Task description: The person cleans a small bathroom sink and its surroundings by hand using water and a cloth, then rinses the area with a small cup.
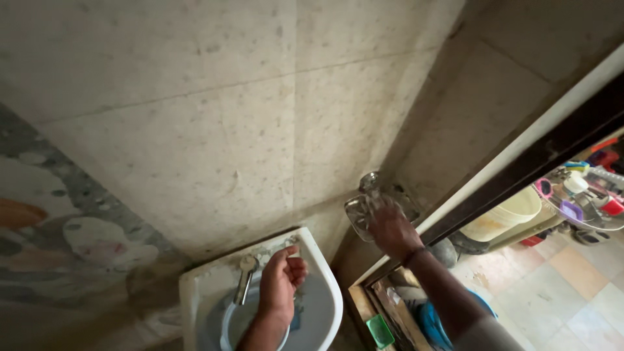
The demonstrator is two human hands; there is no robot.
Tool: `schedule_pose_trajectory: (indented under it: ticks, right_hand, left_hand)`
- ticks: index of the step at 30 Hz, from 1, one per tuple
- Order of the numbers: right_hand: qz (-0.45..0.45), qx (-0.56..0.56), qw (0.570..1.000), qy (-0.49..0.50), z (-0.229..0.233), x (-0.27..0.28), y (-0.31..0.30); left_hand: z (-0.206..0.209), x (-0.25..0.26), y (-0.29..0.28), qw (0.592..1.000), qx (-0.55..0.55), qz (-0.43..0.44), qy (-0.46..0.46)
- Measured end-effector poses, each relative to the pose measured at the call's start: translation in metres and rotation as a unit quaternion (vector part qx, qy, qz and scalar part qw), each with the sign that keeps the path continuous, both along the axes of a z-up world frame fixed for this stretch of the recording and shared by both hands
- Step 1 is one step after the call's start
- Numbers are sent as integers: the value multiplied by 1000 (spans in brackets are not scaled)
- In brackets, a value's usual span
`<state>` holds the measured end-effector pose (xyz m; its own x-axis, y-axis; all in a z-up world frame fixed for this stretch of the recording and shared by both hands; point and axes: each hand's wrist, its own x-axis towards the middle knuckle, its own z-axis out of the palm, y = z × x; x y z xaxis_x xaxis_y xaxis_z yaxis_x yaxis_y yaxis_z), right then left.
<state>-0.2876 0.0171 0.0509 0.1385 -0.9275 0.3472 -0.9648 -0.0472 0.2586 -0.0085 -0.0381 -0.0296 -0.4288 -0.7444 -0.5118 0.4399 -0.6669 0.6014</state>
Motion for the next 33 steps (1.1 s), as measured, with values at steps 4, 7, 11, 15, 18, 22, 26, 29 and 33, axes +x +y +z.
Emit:
schedule_pose_trajectory:
  ticks: [4,7,11,15,18,22,26,29,33]
  right_hand:
    - [-187,275,940,-74,5,42,-29]
    - [-185,203,896,-348,-1,54,-8]
    - [-62,64,970,-225,-11,19,4]
    - [-179,135,964,-140,-12,43,-31]
    - [-198,185,897,-350,17,65,-8]
    - [-198,158,939,-233,54,53,-12]
    - [-211,244,940,-109,24,55,-30]
    - [-91,95,963,-233,-14,34,0]
    - [-171,153,970,-77,-34,-19,-13]
  left_hand:
    - [-8,-5,11,1000,-8,-11,24]
    - [-4,-4,22,997,-62,-32,32]
    - [-3,6,17,998,-45,-32,-23]
    - [-12,-1,20,998,-45,-36,-38]
    - [-16,6,22,998,-51,-41,-24]
    - [-21,13,16,999,-23,9,-41]
    - [-25,15,20,998,-18,-14,-57]
    - [-22,14,21,999,-29,-23,-34]
    - [-22,17,19,997,-51,-18,-58]
